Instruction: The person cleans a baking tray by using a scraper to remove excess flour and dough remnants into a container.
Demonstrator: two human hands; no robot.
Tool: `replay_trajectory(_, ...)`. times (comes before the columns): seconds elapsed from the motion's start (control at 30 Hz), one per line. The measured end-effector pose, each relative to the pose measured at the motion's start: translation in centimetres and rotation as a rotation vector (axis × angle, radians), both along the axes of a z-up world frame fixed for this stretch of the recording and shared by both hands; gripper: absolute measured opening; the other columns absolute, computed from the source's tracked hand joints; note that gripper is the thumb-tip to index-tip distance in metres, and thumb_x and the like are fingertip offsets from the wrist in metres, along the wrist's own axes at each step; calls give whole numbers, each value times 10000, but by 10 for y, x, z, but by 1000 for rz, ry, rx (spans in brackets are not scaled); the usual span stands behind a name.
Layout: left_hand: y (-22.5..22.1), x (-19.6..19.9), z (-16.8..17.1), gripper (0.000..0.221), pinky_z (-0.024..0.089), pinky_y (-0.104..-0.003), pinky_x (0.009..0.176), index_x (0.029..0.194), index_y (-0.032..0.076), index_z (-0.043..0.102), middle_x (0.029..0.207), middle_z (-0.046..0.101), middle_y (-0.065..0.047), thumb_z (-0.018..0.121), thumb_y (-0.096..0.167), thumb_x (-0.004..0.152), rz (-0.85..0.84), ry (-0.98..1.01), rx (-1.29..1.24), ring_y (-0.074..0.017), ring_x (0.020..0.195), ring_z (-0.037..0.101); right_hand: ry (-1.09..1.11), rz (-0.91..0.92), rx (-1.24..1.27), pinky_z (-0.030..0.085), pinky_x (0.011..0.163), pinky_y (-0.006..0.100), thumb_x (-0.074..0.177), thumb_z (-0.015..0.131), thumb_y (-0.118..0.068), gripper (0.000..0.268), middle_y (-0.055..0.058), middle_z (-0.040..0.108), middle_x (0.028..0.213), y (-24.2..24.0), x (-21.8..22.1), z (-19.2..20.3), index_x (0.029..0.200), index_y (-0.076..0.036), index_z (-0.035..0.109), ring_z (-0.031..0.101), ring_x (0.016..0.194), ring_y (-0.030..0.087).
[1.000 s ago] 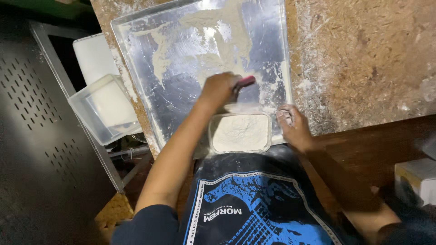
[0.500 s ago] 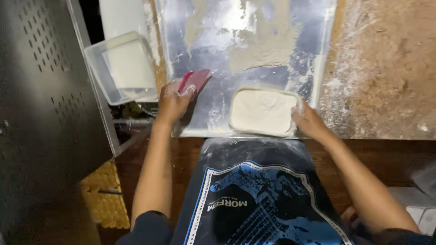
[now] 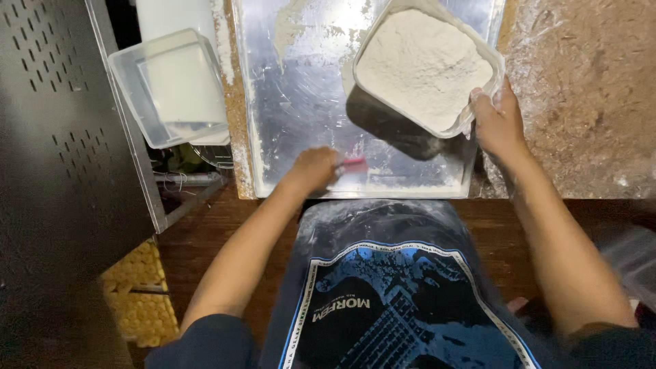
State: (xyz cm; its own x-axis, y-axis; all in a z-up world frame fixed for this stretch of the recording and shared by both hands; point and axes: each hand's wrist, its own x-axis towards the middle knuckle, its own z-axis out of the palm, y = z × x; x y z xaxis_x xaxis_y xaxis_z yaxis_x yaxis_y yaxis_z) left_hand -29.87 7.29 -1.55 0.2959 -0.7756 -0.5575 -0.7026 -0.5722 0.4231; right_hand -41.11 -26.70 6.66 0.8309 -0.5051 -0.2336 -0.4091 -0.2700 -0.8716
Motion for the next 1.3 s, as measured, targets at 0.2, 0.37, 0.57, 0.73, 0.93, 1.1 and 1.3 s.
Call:
replay_trajectory(0.2, -46, 40, 36, 183, 571, -553, 853, 1016, 143, 746, 921, 738, -153, 691, 232, 866, 107, -16, -141, -399, 951, 717, 70, -241, 50, 367, 1097, 571, 1053, 525, -112, 418, 223, 596, 1305, -5, -56, 10, 1441, 43, 519, 532, 1264, 317)
replay_trajectory(0.37, -55, -48, -43, 160, 541, -558, 705, 909, 110, 709, 918, 747, -150, 627, 242, 869, -312, 164, -250, -417, 897, 698, 38, -498, 169, 431, 1114, 315, 1042, 461, -148, 431, 109, 593, 1423, -10, -93, 30, 1446, -9, 511, 564, 1287, 201)
replay_trajectory(0.57, -101, 23, 1, 156, 468, -610, 565, 951, 181, 647, 809, 701, -142, 564, 298, 889, -9, 82, -252, -472, 740, 655, 199, -570, -10, 425, 1066, 359, 1042, 492, -201, 395, 117, 639, 1353, -27, -142, 20, 1364, 3, 593, 578, 1217, 223)
replay_trajectory(0.73, -122, -58, -24, 140, 570, -391, 756, 941, 169, 729, 900, 739, -97, 658, 108, 837, -270, 372, -90, -285, 878, 697, 109, -593, 71, 435, 1088, 322, 1039, 474, -175, 374, 68, 629, 1357, -22, -141, 17, 1364, -27, 587, 569, 1216, 169)
replay_trajectory(0.93, -155, 2, 15, 265, 622, -322, 692, 1240, 172, 659, 837, 756, -96, 595, 136, 985, 29, 446, -169, -179, 667, 693, 67, -555, 64, 399, 1129, 351, 1055, 466, -131, 399, 122, 589, 1423, -18, -134, 24, 1430, -6, 524, 541, 1292, 218)
replay_trajectory(1.1, -160, -78, -32, 181, 561, -491, 774, 1008, 155, 721, 988, 695, -139, 640, 195, 851, -295, 347, -38, -353, 950, 680, 24, -536, 158, 427, 1110, 311, 1034, 450, -131, 413, 87, 597, 1402, -19, -131, 26, 1435, -44, 503, 563, 1261, 189)
replay_trajectory(1.3, -191, -31, -19, 127, 556, -502, 586, 925, 111, 697, 851, 717, -129, 645, 225, 945, -127, 143, -226, -352, 712, 696, 38, -518, 26, 449, 1035, 315, 1059, 440, -112, 365, 83, 614, 1333, -26, -138, 38, 1407, -40, 522, 559, 1183, 178)
